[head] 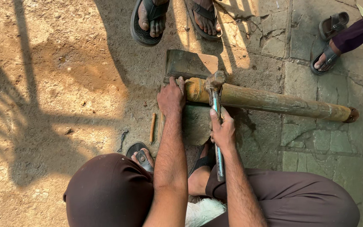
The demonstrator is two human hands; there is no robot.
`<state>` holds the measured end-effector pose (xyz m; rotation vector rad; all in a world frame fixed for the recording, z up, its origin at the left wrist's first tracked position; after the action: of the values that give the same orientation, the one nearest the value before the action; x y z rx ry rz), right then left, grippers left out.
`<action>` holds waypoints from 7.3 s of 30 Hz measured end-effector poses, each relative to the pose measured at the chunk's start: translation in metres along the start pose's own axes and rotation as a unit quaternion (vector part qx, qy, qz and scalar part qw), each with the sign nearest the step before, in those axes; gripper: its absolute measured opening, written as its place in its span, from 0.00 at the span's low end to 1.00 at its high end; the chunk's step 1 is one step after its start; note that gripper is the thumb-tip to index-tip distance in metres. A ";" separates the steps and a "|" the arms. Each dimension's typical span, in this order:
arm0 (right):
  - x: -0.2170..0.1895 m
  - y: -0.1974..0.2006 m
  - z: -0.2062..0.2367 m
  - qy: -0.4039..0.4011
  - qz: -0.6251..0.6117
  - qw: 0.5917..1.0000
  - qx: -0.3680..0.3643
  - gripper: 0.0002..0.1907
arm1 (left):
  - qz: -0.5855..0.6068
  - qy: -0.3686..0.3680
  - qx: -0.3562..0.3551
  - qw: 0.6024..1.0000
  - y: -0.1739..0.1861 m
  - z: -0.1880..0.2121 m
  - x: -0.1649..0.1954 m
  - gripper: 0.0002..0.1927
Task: The person uses a hammer to repeatedly strike a metal pipe resting on a wooden block. The person adjusts the pipe's position and continues hammering along its length.
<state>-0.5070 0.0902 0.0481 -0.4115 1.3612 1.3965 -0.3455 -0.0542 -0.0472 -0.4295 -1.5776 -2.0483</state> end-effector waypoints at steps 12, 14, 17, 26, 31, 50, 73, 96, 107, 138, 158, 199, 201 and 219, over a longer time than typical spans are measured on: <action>-0.020 0.018 0.006 0.029 -0.126 0.991 0.020 0.23 | 0.005 -0.005 0.021 1.000 0.003 0.002 0.000 0.29; -0.017 0.014 0.000 0.026 -0.090 0.996 0.005 0.23 | 0.006 -0.007 0.025 1.000 0.003 0.003 0.001 0.30; -0.007 0.004 -0.004 -0.018 -0.017 1.000 -0.017 0.26 | 0.002 -0.008 0.020 1.000 0.003 0.004 0.001 0.30; -0.017 0.008 0.006 -0.026 -0.129 0.991 -0.017 0.28 | -0.005 -0.020 0.048 0.999 0.003 0.002 0.002 0.28; -0.032 0.023 0.007 0.031 -0.135 0.990 0.032 0.27 | 0.004 -0.017 0.056 0.998 0.002 0.003 0.000 0.29; -0.009 0.012 0.028 0.026 -0.124 0.992 0.023 0.20 | -0.006 0.001 0.016 1.000 0.001 0.000 0.000 0.29; 0.024 -0.005 0.026 -0.004 -0.041 0.998 0.055 0.16 | 0.005 0.001 0.022 1.000 0.000 -0.001 0.001 0.29; 0.037 -0.012 0.025 -0.037 -0.026 0.998 0.031 0.18 | 0.011 -0.006 0.025 1.000 0.001 -0.001 0.002 0.29; 0.013 0.003 0.026 0.076 -0.081 0.993 0.051 0.18 | 0.003 0.012 -0.016 1.000 -0.005 -0.003 -0.001 0.30; -0.005 0.006 0.022 -0.020 -0.161 0.987 0.014 0.20 | 0.009 0.002 0.002 1.000 -0.002 -0.003 0.000 0.29; 0.051 -0.013 -0.001 -0.052 -0.137 0.989 0.011 0.20 | 0.054 -0.036 0.102 0.993 0.009 -0.004 0.002 0.32; 0.083 -0.032 -0.023 -0.034 -0.101 0.994 0.000 0.28 | -0.082 0.039 -0.040 0.995 -0.014 0.005 -0.009 0.39; 0.087 -0.035 -0.023 -0.008 -0.087 0.996 0.005 0.29 | -0.080 0.024 -0.003 0.996 -0.019 0.003 -0.013 0.36; 0.051 0.002 0.003 0.057 -0.047 0.994 0.078 0.17 | -0.007 0.031 0.017 0.999 -0.003 0.005 -0.006 0.36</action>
<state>-0.5255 0.1156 0.0077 -0.4508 1.5136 1.1954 -0.3428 -0.0471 -0.0516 -0.3398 -1.5817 -2.0227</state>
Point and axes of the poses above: each hand's wrist, its own z-axis away from the middle knuckle, its own y-axis out of the back of the hand, x = y × z, the point moved 7 cm from there along -z, towards the middle knuckle, and after that the axes turned 1 degree about -y, right-handed, at the moved point
